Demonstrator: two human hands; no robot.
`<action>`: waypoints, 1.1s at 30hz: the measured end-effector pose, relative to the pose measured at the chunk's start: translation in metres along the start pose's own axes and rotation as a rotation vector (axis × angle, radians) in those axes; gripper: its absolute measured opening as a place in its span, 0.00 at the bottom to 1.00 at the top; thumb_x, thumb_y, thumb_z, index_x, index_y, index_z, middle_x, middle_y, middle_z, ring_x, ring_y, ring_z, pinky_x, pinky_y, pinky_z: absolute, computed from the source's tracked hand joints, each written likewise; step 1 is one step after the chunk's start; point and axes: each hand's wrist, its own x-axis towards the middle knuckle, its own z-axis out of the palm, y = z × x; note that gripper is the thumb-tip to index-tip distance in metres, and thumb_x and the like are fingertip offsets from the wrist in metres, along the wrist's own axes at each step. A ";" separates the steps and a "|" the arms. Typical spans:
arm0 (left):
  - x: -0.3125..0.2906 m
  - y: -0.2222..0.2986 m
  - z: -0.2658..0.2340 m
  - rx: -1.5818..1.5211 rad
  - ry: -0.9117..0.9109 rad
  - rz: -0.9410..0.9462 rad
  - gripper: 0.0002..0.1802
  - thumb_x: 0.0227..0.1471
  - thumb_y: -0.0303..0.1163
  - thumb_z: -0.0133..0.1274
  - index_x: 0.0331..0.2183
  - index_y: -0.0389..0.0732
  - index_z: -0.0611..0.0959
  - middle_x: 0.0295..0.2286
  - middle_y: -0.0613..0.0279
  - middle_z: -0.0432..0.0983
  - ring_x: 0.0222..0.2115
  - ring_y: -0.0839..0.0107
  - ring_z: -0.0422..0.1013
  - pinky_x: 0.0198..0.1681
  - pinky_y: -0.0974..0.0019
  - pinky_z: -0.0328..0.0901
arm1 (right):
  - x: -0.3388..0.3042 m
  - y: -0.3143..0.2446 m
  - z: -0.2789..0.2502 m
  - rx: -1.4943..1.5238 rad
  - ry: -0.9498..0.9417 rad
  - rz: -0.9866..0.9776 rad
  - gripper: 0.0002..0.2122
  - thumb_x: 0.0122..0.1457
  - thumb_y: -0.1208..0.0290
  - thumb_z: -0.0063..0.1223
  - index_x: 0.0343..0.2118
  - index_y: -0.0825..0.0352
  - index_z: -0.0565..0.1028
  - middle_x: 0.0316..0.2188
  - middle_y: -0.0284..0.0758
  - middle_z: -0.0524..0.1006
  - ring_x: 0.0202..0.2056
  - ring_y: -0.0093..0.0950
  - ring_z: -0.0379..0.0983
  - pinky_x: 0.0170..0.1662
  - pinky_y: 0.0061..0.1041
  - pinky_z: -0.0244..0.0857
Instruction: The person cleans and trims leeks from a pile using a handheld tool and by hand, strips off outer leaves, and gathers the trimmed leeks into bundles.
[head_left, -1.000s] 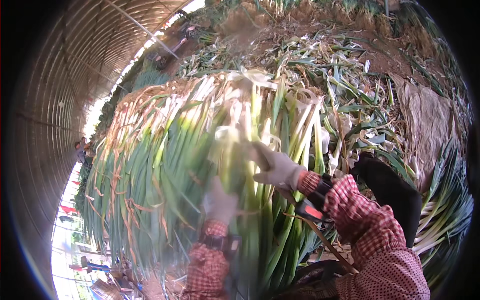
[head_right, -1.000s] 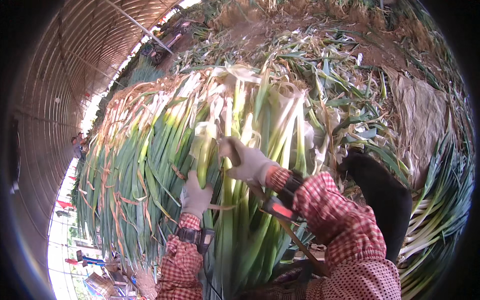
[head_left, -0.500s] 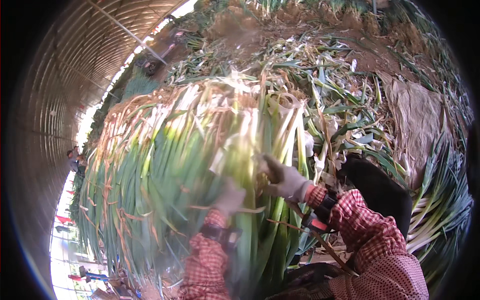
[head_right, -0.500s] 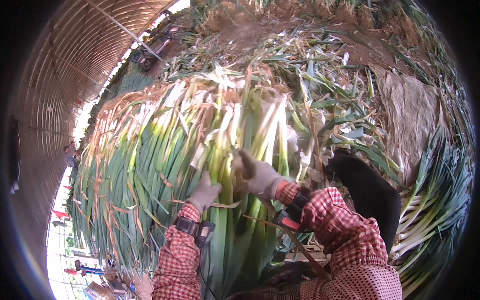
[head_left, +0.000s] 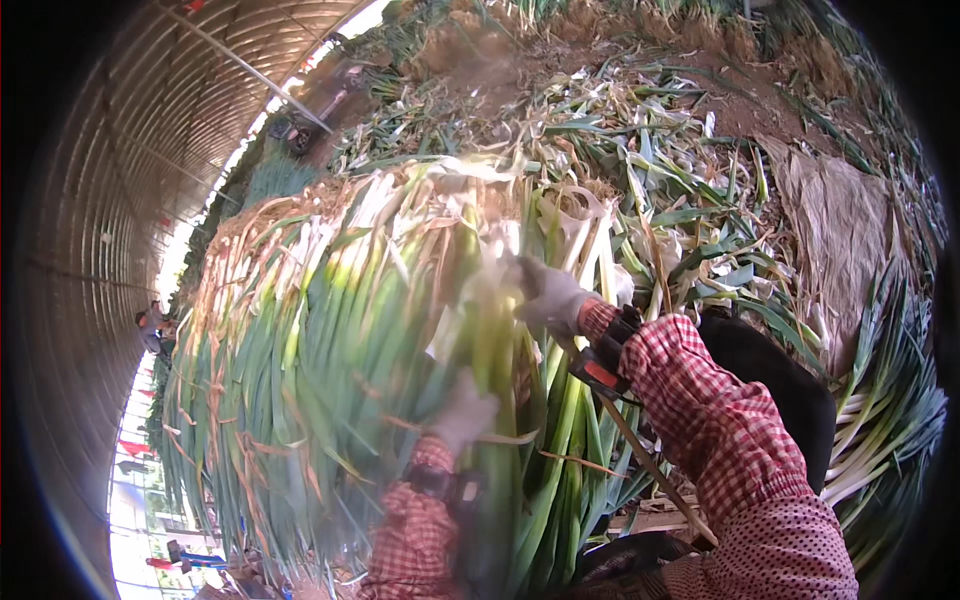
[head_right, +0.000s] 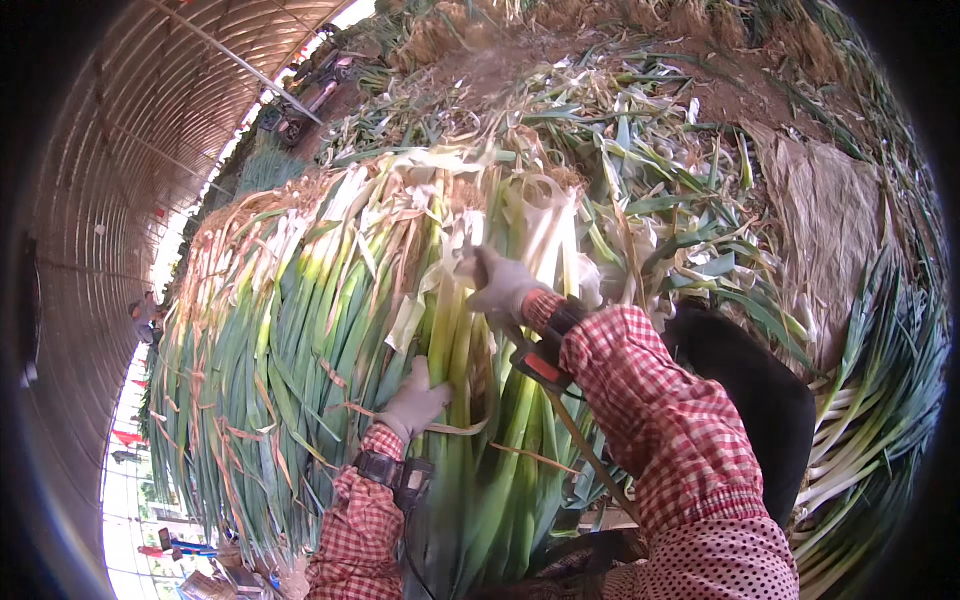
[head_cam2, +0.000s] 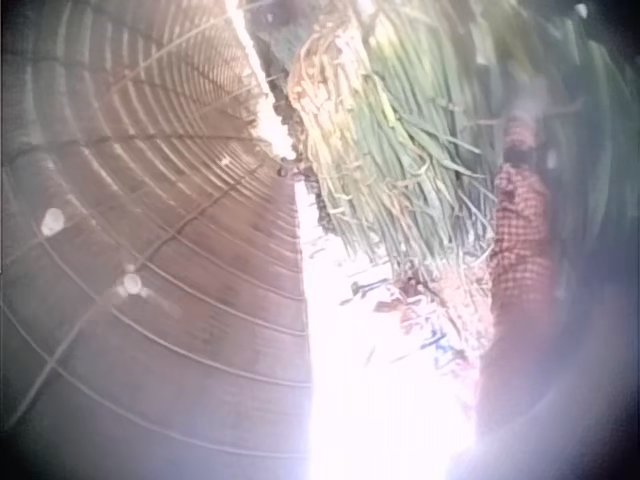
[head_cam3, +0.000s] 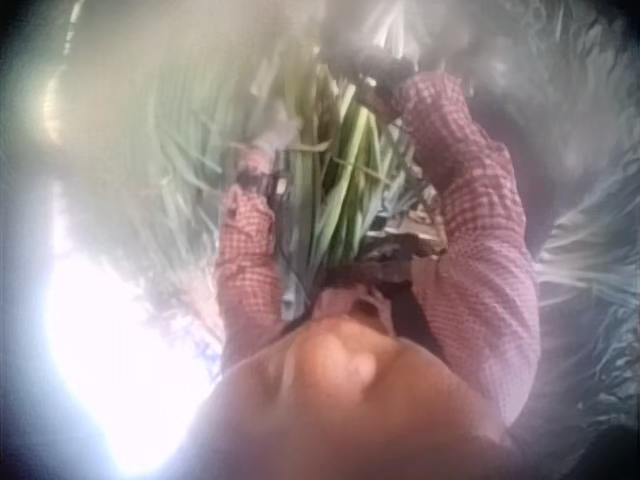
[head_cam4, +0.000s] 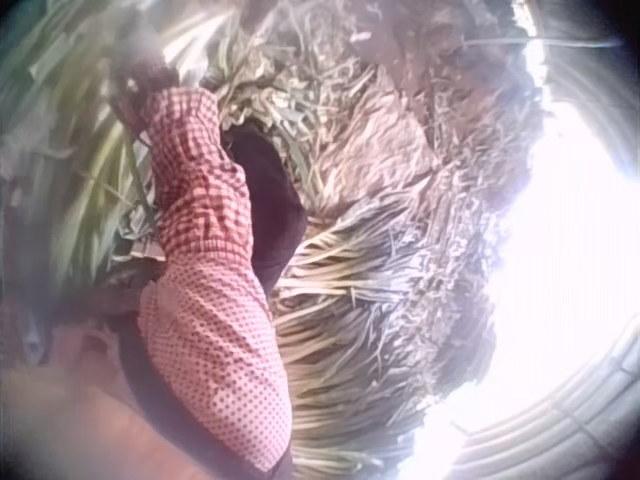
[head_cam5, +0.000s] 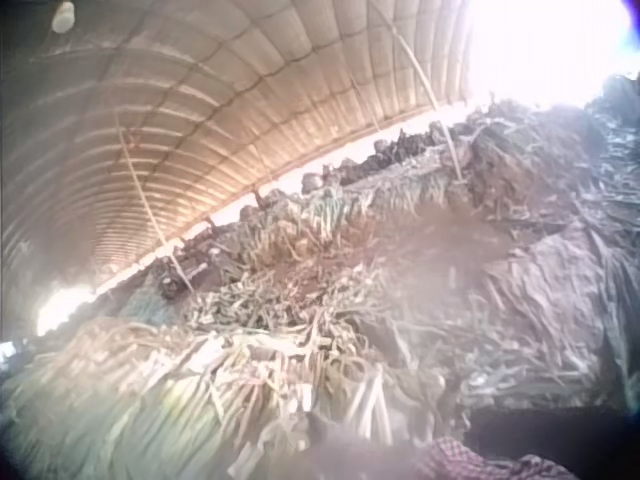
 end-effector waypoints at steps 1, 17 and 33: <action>-0.005 0.017 0.002 0.179 0.003 0.028 0.28 0.50 0.37 0.54 0.47 0.30 0.64 0.35 0.36 0.76 0.37 0.46 0.74 0.42 0.54 0.68 | 0.002 0.006 -0.003 -0.002 0.008 0.008 0.41 0.41 0.63 0.64 0.60 0.68 0.59 0.47 0.48 0.75 0.48 0.39 0.74 0.54 0.31 0.66; 0.000 0.043 0.089 1.189 0.415 0.331 0.33 0.46 0.37 0.55 0.46 0.21 0.65 0.25 0.54 0.76 0.22 0.59 0.76 0.20 0.52 0.66 | -0.010 0.021 -0.035 0.392 0.105 -0.032 0.37 0.42 0.66 0.66 0.57 0.72 0.64 0.45 0.45 0.75 0.47 0.35 0.73 0.51 0.26 0.65; 0.008 0.048 0.135 1.773 0.533 0.120 0.21 0.50 0.28 0.47 0.43 0.21 0.71 0.22 0.62 0.74 0.16 0.71 0.71 0.14 0.61 0.59 | -0.014 -0.013 -0.031 -0.059 0.014 0.136 0.36 0.43 0.65 0.63 0.56 0.71 0.62 0.45 0.43 0.76 0.45 0.37 0.75 0.49 0.29 0.69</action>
